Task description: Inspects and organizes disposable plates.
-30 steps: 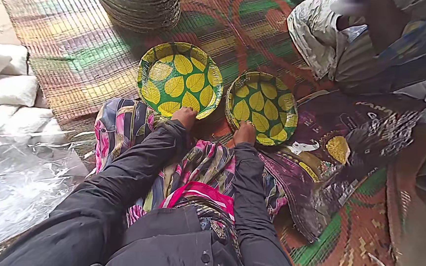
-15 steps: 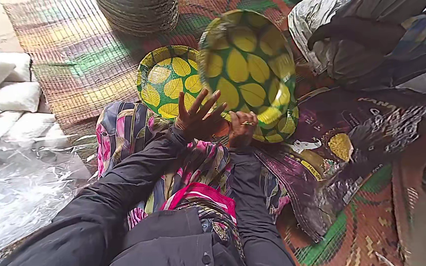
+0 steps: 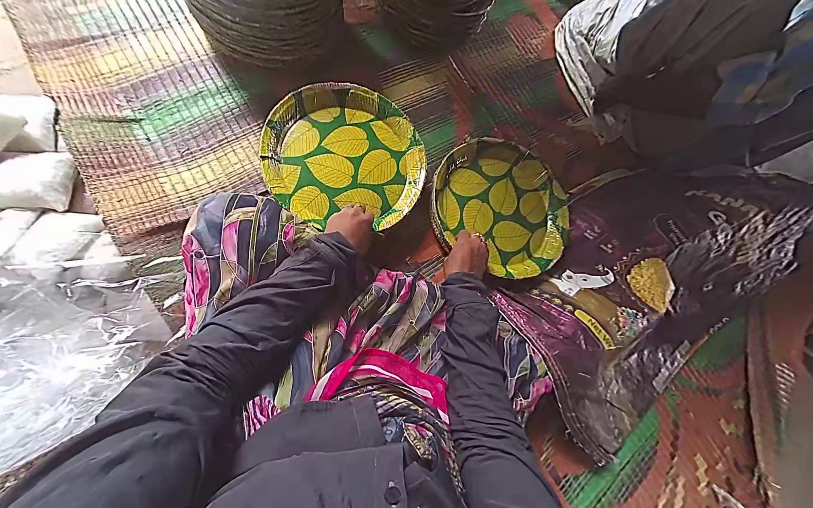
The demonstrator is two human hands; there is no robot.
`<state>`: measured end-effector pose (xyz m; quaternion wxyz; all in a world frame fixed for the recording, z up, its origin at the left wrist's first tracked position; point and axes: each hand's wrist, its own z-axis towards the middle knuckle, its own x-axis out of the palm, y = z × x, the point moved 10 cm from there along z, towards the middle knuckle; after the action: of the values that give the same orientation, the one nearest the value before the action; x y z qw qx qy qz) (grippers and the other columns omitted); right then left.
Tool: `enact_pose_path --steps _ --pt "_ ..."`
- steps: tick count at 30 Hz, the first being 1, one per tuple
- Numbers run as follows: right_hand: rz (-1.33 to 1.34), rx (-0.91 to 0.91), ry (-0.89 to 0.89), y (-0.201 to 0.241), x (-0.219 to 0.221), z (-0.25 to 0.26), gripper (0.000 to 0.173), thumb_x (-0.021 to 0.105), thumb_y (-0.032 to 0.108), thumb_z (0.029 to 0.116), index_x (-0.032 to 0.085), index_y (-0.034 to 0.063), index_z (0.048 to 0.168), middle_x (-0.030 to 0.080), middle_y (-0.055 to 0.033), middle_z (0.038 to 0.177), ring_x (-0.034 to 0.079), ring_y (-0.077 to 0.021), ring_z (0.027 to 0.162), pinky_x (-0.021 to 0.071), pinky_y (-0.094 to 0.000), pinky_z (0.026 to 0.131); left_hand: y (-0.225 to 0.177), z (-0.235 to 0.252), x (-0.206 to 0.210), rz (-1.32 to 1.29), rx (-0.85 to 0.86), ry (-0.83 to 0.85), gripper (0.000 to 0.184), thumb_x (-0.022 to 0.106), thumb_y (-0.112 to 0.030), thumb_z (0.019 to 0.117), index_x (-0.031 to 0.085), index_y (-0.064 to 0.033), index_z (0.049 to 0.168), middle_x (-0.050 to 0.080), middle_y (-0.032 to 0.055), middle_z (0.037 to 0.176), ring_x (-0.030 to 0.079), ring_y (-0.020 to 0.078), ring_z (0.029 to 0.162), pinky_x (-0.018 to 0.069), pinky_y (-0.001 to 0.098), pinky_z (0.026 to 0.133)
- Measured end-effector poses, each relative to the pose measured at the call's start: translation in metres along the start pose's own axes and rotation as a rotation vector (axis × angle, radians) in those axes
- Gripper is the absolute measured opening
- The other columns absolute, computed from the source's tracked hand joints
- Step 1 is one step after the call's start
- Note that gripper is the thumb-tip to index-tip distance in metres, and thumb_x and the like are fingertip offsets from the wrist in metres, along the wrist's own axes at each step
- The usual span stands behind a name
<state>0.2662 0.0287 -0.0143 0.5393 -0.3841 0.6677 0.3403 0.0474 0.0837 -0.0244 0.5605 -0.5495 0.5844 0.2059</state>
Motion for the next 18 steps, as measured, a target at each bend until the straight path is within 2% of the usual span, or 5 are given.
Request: enact_pose_path --steps 7,10,13,16,18 --pt "0.097 -0.119 -0.047 -0.026 -0.007 0.008 0.032 0.068 0.018 0.0986 0.066 -0.0004 0.125 0.063 -0.032 0.127 0.058 -0.0488 0.125 0.0445 -0.0638 0.105 0.006 0.002 -0.003 -0.122 0.024 -0.064 0.044 0.065 -0.03 0.1026 0.063 0.0007 0.134 0.06 0.0253 0.139 0.052 0.0437 0.137 0.0469 0.0609 0.107" --pt "0.145 -0.263 -0.663 -0.022 -0.049 -0.024 0.022 0.06 0.001 0.0967 0.074 -0.0015 0.113 0.069 -0.0309 0.111 0.064 -0.0508 0.111 0.0507 -0.0619 0.095 0.0 -0.009 -0.029 -0.209 0.158 -0.491 0.075 0.076 -0.026 0.0936 0.042 -0.001 0.155 0.051 0.0292 0.149 0.048 0.0487 0.14 0.0433 0.0597 0.112" --pt "0.176 -0.461 -1.204 -0.004 -0.08 -0.072 0.019 0.061 0.0 0.0949 0.077 0.0025 0.104 0.074 -0.0217 0.1 0.068 -0.043 0.103 0.0494 -0.054 0.098 -0.024 -0.057 -0.065 -0.059 0.403 -1.09 0.07 0.074 -0.04 0.0923 0.051 -0.0036 0.148 0.052 0.0283 0.15 0.045 0.0489 0.143 0.0317 0.0663 0.116" --pt "0.231 -0.705 -1.058 0.039 -0.074 -0.082 0.027 0.056 -0.003 0.0969 0.075 0.0034 0.114 0.075 -0.0196 0.107 0.069 -0.0389 0.107 0.0437 -0.0536 0.109 -0.051 -0.094 -0.073 0.154 0.53 -1.338 0.036 0.06 -0.035 0.1052 0.061 -0.0177 0.137 0.06 0.0134 0.146 0.043 0.0342 0.146 0.0181 0.0671 0.118" --pt "0.262 -0.783 -0.955 0.062 -0.059 -0.077 0.03 0.056 -0.007 0.0941 0.076 0.0032 0.114 0.076 -0.018 0.11 0.071 -0.0372 0.108 0.0495 -0.0521 0.104 -0.06 -0.087 -0.062 0.273 0.515 -1.205 0.031 0.06 -0.011 0.1016 0.067 -0.0135 0.131 0.066 0.0086 0.141 0.05 0.0303 0.143 0.0227 0.0669 0.115"
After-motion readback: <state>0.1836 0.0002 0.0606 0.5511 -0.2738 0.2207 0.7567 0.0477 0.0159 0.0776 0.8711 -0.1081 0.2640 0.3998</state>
